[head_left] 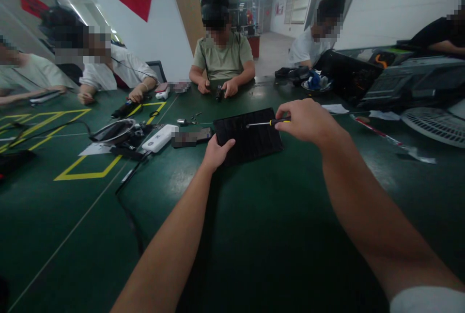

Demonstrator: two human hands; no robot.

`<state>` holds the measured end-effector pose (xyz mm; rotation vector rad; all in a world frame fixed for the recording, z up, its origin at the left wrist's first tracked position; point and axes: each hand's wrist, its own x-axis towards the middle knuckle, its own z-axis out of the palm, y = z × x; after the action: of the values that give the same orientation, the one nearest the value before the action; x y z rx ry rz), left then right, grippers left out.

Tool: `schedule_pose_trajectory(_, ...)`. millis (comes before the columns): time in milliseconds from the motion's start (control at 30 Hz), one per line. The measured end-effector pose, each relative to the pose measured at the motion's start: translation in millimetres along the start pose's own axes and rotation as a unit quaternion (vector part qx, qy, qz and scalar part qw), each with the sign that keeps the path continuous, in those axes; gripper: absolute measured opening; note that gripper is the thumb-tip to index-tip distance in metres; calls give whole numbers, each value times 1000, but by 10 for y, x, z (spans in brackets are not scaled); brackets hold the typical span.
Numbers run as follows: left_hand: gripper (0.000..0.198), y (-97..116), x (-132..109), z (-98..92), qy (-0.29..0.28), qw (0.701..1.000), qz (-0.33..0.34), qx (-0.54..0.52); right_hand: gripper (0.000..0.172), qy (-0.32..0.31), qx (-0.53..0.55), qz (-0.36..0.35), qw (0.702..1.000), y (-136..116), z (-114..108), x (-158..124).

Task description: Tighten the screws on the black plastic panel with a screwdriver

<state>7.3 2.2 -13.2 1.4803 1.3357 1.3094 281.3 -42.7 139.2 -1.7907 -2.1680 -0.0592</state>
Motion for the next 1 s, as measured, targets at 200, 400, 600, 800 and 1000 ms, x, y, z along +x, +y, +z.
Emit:
schedule_pose_trajectory(200,48,-26,16,7,0,1000,-1,-6,21,12,2,-2,1000,22,3,8)
schedule_pose_trajectory(400,46,8,7,4,1,1000,-2,2,24,19,-12,5,1000,0,-5,8)
schedule_pose_trajectory(600,47,5,4,-4,-2,1000,1,-4,22,32,-22,4,999,-24,-6,6)
schedule_pose_trajectory(800,46,-22,17,3,10,1000,1,2,23,21,-19,13,1000,-47,-23,-6)
schedule_pose_trajectory(1000,45,-16,-19,9,-6,1000,6,-19,27,-19,-29,51,998,-71,-23,-12)
